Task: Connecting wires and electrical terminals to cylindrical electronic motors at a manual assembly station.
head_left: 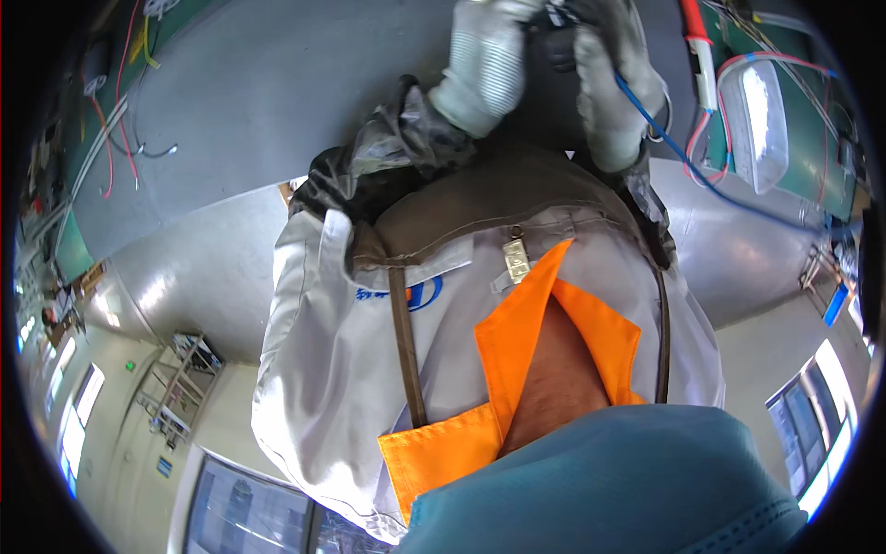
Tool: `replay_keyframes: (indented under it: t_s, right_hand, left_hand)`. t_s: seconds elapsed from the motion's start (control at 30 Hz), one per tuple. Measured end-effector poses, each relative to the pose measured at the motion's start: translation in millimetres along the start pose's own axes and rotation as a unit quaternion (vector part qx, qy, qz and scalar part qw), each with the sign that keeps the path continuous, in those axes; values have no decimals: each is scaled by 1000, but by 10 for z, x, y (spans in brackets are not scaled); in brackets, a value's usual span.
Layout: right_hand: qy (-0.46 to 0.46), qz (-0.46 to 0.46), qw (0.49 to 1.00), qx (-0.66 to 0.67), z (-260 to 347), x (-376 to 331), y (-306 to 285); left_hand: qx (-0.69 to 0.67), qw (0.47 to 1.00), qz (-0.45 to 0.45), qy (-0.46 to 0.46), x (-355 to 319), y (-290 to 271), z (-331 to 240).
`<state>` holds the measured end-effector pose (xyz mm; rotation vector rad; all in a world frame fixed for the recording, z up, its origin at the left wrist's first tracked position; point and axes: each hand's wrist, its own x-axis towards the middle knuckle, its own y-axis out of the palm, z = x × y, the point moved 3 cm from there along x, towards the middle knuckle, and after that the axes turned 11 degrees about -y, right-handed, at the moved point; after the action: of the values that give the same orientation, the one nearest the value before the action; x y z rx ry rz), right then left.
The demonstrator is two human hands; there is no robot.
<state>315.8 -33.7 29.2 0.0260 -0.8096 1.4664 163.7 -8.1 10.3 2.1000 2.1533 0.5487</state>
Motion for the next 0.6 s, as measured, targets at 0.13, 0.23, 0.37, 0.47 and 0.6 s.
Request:
replay_keyframes:
  t_s: [0.13, 0.23, 0.37, 0.47, 0.6]
  right_hand:
    - [-37, 161, 983, -73, -371, 132, -437]
    - [-154, 60, 909, -384, -886, 191, -1030]
    - [148, 155, 834, -509, -1735, 122, -1428]
    - [70, 47, 979, -184, -1780, 351, -1200]
    - [165, 79, 975, 124, -1542, 1026, -494]
  left_hand:
    - [-78, 970, 100, -207, 64, -214, 409]
    - [-342, 882, 45, -322, 13, -346, 615]
    - [-290, 906, 61, -303, 6, -375, 649]
    - [-231, 917, 27, -326, 20, -363, 603]
    - [-321, 884, 9, -339, 61, -337, 490]
